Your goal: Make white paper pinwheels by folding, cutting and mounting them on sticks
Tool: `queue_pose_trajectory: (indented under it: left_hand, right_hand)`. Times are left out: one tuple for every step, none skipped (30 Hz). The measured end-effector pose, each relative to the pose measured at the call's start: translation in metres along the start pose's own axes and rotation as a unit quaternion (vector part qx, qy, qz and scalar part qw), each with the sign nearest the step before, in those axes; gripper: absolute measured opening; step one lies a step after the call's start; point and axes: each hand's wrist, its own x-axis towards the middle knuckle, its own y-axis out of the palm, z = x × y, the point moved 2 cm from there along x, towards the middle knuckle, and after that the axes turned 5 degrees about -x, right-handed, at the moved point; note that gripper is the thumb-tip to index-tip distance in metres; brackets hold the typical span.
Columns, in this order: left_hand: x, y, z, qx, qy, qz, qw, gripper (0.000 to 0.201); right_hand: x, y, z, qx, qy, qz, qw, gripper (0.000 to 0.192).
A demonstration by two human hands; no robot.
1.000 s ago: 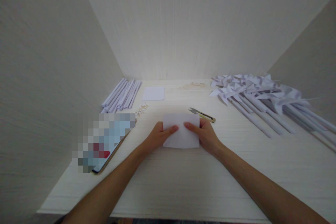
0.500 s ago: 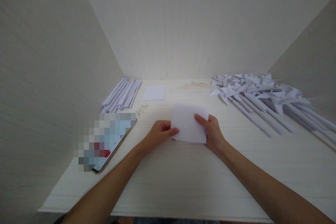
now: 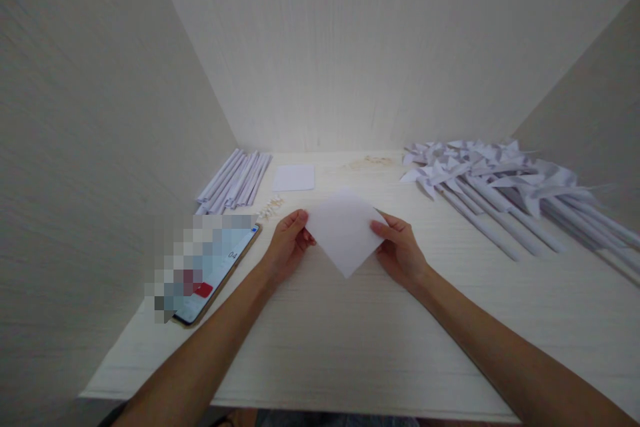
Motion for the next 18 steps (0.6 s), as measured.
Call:
queue_pose_trajectory:
  left_hand:
    - [0.0,-0.0002,-0.001,-0.014,-0.001,-0.003,1.0,0.036]
    - [0.0001,-0.0004,-0.0019,-0.029,-0.001,-0.006,1.0,0.036]
    - [0.0001,-0.0007,-0.0026,-0.043,-0.002,-0.01,0.999,0.036]
    - [0.0001,-0.001,-0.0032,-0.055,-0.005,-0.013,0.998,0.036]
    - [0.0001,-0.0012,-0.0035,-0.065,-0.009,-0.016,0.998,0.035]
    - [0.0001,-0.0014,-0.0037,-0.074,-0.016,-0.018,0.997,0.035]
    - [0.0,-0.0015,-0.0038,-0.08,-0.023,-0.02,0.996,0.035]
    - [-0.0002,-0.0016,-0.0039,-0.086,-0.03,-0.022,0.996,0.035]
    - [-0.0005,-0.0018,-0.0041,-0.092,-0.034,-0.027,0.995,0.035]
    - [-0.0007,-0.0019,-0.0043,-0.098,-0.037,-0.033,0.994,0.036]
    - [-0.001,-0.0019,-0.0046,-0.104,-0.041,-0.039,0.993,0.037]
    - [-0.0014,-0.0019,-0.0049,-0.111,-0.044,-0.044,0.992,0.038]
    - [-0.0017,-0.0018,-0.0053,-0.118,-0.047,-0.049,0.991,0.039]
    - [-0.0021,-0.0015,-0.0058,-0.126,-0.05,-0.052,0.989,0.04]
    - [-0.0025,-0.0011,-0.0063,-0.133,-0.052,-0.054,0.988,0.04]
    - [-0.003,-0.0006,-0.0069,-0.139,-0.054,-0.055,0.987,0.041]
    - [-0.0035,-0.0001,-0.0075,-0.142,-0.056,-0.055,0.987,0.042]
    - [-0.0041,0.0006,-0.008,-0.142,-0.059,-0.054,0.987,0.043]
  right_hand:
    - [0.0003,-0.0006,0.0003,0.001,-0.003,-0.002,1.0,0.019]
    - [0.0007,-0.0012,0.0005,0.003,-0.006,-0.004,1.0,0.019]
    - [0.0011,-0.0019,0.0007,0.004,-0.009,-0.007,1.0,0.02]
    - [0.0014,-0.0023,0.0008,0.006,-0.012,-0.01,1.0,0.021]
    - [0.0016,-0.0026,0.0009,0.008,-0.013,-0.01,1.0,0.021]
    - [0.0017,-0.0026,0.0009,0.011,-0.014,-0.008,1.0,0.022]
    - [0.0017,-0.0024,0.0009,0.013,-0.013,-0.003,1.0,0.022]
    - [0.0016,-0.0021,0.0009,0.014,-0.012,0.004,1.0,0.023]
    - [0.0015,-0.0017,0.0009,0.015,-0.01,0.012,1.0,0.023]
    - [0.0014,-0.0013,0.0008,0.016,-0.01,0.022,1.0,0.024]
    - [0.0014,-0.0011,0.0007,0.016,-0.01,0.03,0.999,0.025]
    - [0.0014,-0.0011,0.0007,0.015,-0.011,0.037,0.999,0.025]
    - [0.0015,-0.0013,0.0006,0.014,-0.013,0.041,0.999,0.026]
    - [0.0016,-0.0017,0.0005,0.014,-0.015,0.042,0.999,0.027]
    - [0.0016,-0.0022,0.0005,0.015,-0.019,0.04,0.999,0.028]
    - [0.0017,-0.0027,0.0006,0.018,-0.02,0.039,0.999,0.029]
    - [0.0017,-0.0032,0.0007,0.021,-0.022,0.037,0.999,0.029]
    - [0.0017,-0.0035,0.0009,0.024,-0.023,0.035,0.999,0.03]
